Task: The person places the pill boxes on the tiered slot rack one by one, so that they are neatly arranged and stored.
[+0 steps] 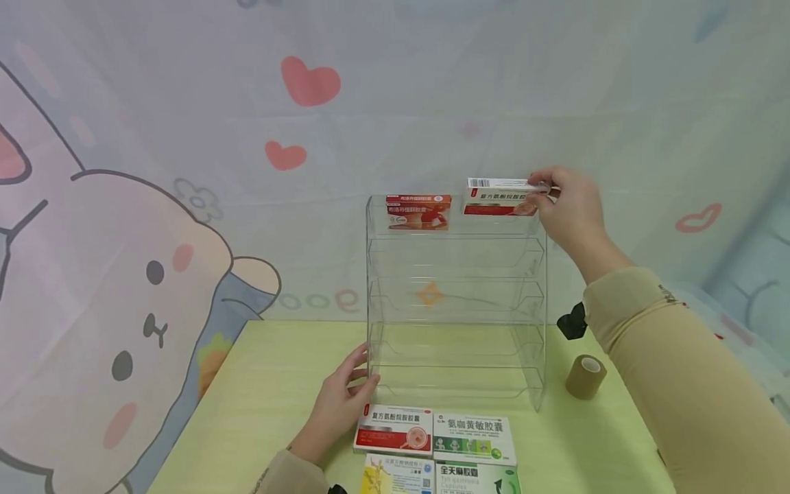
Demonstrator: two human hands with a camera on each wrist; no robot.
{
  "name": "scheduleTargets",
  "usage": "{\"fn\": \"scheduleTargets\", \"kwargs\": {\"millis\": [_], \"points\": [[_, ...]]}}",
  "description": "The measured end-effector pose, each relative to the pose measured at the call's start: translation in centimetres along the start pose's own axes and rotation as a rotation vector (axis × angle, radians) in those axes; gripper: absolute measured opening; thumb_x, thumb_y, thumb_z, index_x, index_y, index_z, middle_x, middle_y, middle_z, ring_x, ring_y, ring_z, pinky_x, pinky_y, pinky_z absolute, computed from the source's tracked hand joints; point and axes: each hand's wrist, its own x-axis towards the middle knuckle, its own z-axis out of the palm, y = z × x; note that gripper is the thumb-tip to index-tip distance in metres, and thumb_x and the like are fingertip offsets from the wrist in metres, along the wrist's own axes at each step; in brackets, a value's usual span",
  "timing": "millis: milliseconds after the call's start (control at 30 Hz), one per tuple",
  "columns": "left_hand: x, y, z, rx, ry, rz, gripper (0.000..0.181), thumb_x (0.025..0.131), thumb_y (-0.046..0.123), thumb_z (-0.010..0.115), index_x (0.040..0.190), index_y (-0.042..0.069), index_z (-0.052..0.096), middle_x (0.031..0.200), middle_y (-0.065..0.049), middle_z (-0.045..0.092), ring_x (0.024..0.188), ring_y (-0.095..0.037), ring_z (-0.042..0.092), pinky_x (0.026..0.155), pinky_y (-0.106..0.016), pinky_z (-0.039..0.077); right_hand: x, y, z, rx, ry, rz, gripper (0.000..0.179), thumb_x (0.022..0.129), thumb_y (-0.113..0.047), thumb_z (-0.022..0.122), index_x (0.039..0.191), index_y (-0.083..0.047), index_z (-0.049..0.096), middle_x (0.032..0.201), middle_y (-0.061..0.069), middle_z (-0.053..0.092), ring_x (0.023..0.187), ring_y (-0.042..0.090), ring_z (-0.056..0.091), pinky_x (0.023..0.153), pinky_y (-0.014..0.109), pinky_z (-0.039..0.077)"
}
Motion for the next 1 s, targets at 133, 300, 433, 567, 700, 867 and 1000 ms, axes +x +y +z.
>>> {"fn": "scheduleTargets", "kwargs": {"millis": [133,300,433,567,700,867,1000], "points": [[0.0,-0.1,0.0,0.003,0.001,0.002,0.067,0.108,0.022,0.073,0.169,0.023,0.045,0.160,-0.019,0.061,0.132,-0.037,0.072,0.103,-0.038,0.067,-0.1,0.3,0.2,-0.013,-0.014,-0.012,0.031,0.110,-0.014,0.068,0.140,-0.007,0.068,0.149,0.018,0.068,0.136,0.039,0.067,0.099,0.052,0.061],[0.0,-0.1,0.0,0.002,0.002,-0.007,0.067,0.108,0.022,0.074,0.169,0.026,0.045,0.160,-0.017,0.061,0.132,-0.036,0.071,0.104,-0.036,0.067,-0.3,0.5,0.5,-0.016,-0.031,-0.007,0.034,0.111,-0.017,0.067,0.144,-0.008,0.067,0.151,0.017,0.067,0.136,0.039,0.065,0.097,0.052,0.060],[0.0,-0.1,0.0,0.007,0.005,-0.007,0.067,0.108,0.022,0.074,0.169,0.025,0.045,0.160,-0.016,0.062,0.131,-0.035,0.072,0.103,-0.036,0.067,-0.4,0.7,0.7,-0.017,-0.040,-0.009,0.036,0.112,-0.019,0.066,0.146,-0.009,0.067,0.153,0.017,0.065,0.142,0.040,0.062,0.105,0.057,0.060],[0.0,0.0,0.0,0.016,0.005,-0.005,0.068,0.108,0.021,0.074,0.169,0.024,0.045,0.159,-0.015,0.062,0.131,-0.035,0.072,0.104,-0.037,0.067,-0.6,1.1,1.1,-0.011,-0.050,-0.009,0.037,0.113,-0.023,0.065,0.147,-0.011,0.067,0.158,0.016,0.062,0.150,0.041,0.056,0.116,0.061,0.054],[0.0,0.0,0.0,0.017,0.004,-0.006,0.068,0.108,0.022,0.073,0.169,0.023,0.045,0.159,-0.016,0.062,0.131,-0.034,0.072,0.104,-0.037,0.067,-0.7,1.5,1.5,-0.019,-0.058,-0.008,0.039,0.113,-0.026,0.063,0.150,-0.013,0.065,0.162,0.015,0.059,0.154,0.040,0.052,0.119,0.063,0.051],[0.0,0.0,0.0,0.017,0.004,-0.005,0.068,0.108,0.021,0.073,0.169,0.023,0.044,0.159,-0.015,0.062,0.132,-0.035,0.072,0.104,-0.039,0.067,-0.8,1.7,1.7,-0.049,-0.050,-0.036,0.040,0.113,-0.025,0.063,0.152,-0.013,0.064,0.164,0.015,0.058,0.156,0.040,0.050,0.125,0.063,0.047],[0.0,-0.1,0.0,0.019,0.002,-0.003,0.068,0.108,0.022,0.073,0.169,0.023,0.044,0.160,-0.015,0.062,0.132,-0.035,0.072,0.104,-0.039,0.067,-0.8,1.7,1.9,-0.061,-0.032,-0.052,0.040,0.113,-0.022,0.063,0.151,-0.010,0.064,0.165,0.014,0.058,0.156,0.041,0.050,0.129,0.063,0.043]]}}
